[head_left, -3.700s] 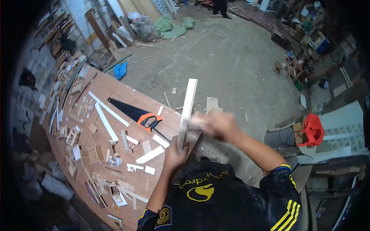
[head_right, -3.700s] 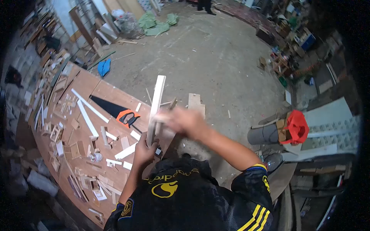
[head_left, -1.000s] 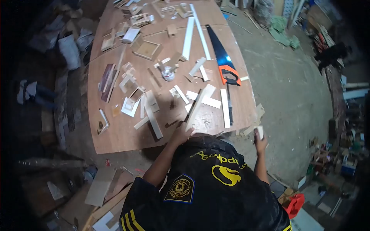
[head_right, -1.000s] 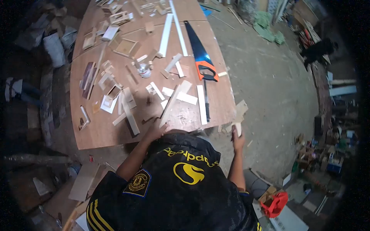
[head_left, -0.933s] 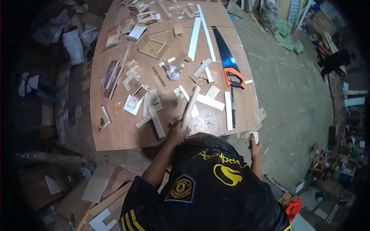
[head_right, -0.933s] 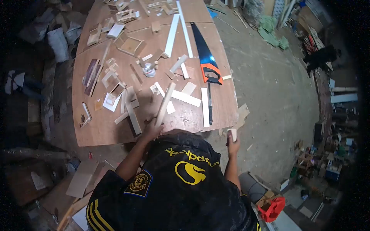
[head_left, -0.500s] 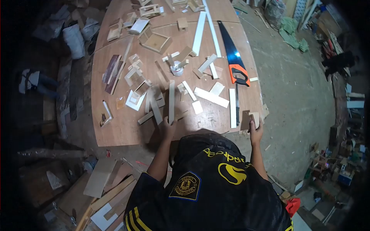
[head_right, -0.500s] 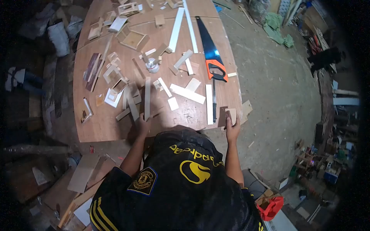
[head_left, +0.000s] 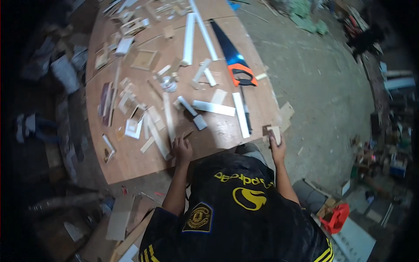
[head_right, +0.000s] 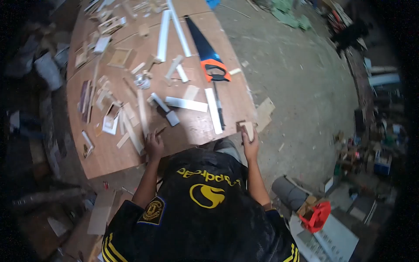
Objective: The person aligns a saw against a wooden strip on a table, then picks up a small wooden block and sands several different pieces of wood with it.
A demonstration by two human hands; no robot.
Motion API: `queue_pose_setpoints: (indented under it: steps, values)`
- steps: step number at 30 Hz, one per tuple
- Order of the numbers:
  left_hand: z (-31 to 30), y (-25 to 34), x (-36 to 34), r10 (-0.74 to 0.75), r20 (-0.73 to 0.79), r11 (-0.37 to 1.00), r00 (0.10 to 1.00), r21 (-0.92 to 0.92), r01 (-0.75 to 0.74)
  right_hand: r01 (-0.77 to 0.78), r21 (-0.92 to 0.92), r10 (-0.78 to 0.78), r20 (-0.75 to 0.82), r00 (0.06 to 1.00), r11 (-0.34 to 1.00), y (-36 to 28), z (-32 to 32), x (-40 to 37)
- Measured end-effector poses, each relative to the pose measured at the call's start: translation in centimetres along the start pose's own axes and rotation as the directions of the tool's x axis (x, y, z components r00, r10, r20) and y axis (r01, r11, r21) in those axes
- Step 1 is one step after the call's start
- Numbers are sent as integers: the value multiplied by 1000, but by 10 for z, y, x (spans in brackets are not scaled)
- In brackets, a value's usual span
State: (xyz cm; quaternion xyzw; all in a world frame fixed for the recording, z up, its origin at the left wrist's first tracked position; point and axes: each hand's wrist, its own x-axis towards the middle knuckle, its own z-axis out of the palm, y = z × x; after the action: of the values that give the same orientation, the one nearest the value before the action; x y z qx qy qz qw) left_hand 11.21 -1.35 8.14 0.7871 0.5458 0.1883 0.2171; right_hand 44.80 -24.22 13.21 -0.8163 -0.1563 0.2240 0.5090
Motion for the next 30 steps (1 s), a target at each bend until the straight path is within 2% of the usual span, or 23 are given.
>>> queue_pose_setpoints:
  steps: [1,2,3,4,5,6,7,8,10,12,14,15,16,18,20,22,23,24,25,26,27,28,30]
  values:
    - [5,3,-10,31,26,999,999,-10,-31,-22,-6,22,13,1000,1000,4,-2,6]
    - [13,5,-17,8,97,989,995,-145,6,-37,-7,37,32,999,999,10,-3,14]
    - [17,16,-15,-9,163,960,987,-274,54,71,-152,-73,-6,997,986,11,-3,19]
    - [22,28,-10,12,158,958,987,-284,34,174,-300,-189,-22,982,938,12,-3,29]
    - [15,47,-7,-11,223,938,975,-335,88,81,-236,-82,5,997,968,5,-1,37]
    - [13,61,-9,-42,290,914,956,-376,154,200,-274,-202,23,979,941,13,4,52]
    - [30,53,-10,7,216,945,976,-320,64,149,-208,-135,77,988,967,20,3,65]
    - [38,61,-8,4,207,948,978,-312,62,92,-138,-73,137,988,986,16,6,77]
    - [50,80,1,-2,190,845,982,-524,103,44,-158,-9,215,977,987,-14,7,93]
    - [34,126,5,-39,236,864,971,-480,151,-11,-183,66,295,953,983,-16,7,106]
    - [29,152,3,-41,326,898,944,-402,178,326,-498,-214,269,939,803,-2,10,119]
    - [34,153,-2,-38,309,890,950,-423,173,392,-497,-333,207,920,774,-1,7,120]
    - [37,157,-7,-56,295,892,954,-414,181,406,-483,-338,226,914,776,1,1,121]
    - [43,162,-26,-74,229,882,971,-440,171,383,-266,-315,265,911,885,-2,-14,116]
    - [54,166,-48,-119,216,877,969,-434,204,340,-226,-252,343,905,913,0,-34,109]
    - [66,179,-78,-242,246,852,939,-409,327,344,-140,-237,490,839,928,20,-64,110]
    - [73,188,-82,-262,231,860,937,-385,336,342,-138,-233,499,835,929,21,-75,109]
    - [83,190,-81,-270,227,857,936,-386,341,252,-167,-131,523,842,953,17,-86,110]
    - [95,192,-74,-220,217,892,951,-349,286,164,-201,-30,541,841,966,14,-96,114]
    - [106,193,-63,-166,209,923,964,-312,226,172,-202,-35,544,838,964,19,-102,121]
    - [107,204,-46,-221,293,907,930,-289,307,145,-214,-1,558,830,966,27,-106,129]
    - [116,211,-29,-221,291,906,931,-292,306,115,-227,35,569,822,967,37,-110,136]
    - [137,221,-3,-244,123,969,962,-3,247,155,-186,-26,555,831,970,40,-117,148]
